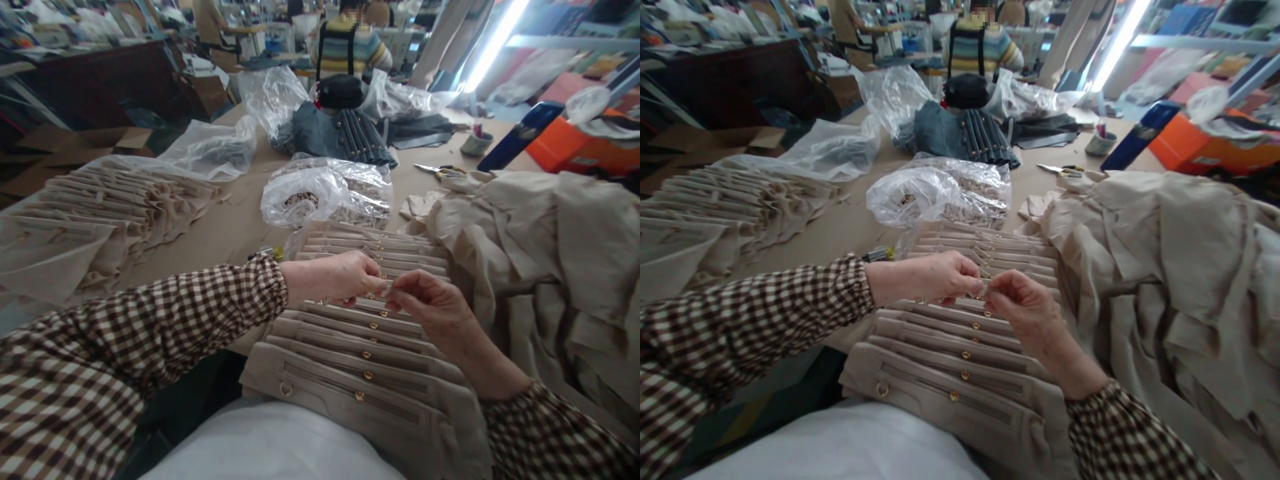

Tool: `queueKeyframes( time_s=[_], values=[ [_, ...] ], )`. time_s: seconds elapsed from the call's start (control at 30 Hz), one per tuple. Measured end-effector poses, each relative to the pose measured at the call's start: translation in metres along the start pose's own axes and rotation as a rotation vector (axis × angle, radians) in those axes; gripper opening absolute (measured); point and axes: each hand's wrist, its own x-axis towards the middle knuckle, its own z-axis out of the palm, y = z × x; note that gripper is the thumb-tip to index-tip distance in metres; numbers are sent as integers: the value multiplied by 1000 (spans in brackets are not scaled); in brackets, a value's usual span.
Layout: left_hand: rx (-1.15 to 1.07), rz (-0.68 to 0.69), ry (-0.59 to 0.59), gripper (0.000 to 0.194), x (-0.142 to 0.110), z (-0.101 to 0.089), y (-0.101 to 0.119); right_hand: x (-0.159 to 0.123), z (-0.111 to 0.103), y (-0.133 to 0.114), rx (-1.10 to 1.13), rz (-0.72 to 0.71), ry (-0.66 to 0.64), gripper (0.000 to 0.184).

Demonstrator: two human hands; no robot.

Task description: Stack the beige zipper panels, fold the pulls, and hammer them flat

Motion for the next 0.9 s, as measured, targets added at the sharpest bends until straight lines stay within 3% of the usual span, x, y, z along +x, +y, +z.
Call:
queueKeyframes(
  time_s=[0.17,0.27,0.37,0.5,0.6,0.73,0.9],
  values=[
    [-57,-54,-186,34,0,2,3,-9,-6,8,20,-29,-46,25],
    [-131,-118,-258,35,2,3,3,-12,-12,12,-153,-109,-47,18],
    [-68,-131,-223,24,4,5,5,-14,-16,14,-253,-124,-98,12],
    [263,-53,-140,24,6,8,11,-13,-18,18,-171,-37,-165,16],
    [514,-3,-100,25,10,12,13,-10,-18,21,-229,37,-199,18],
    [709,22,-99,22,15,17,12,-6,-18,23,-488,-26,-191,13],
    [803,35,-113,21,16,19,12,-6,-17,21,-827,-118,-165,16]
  ],
)
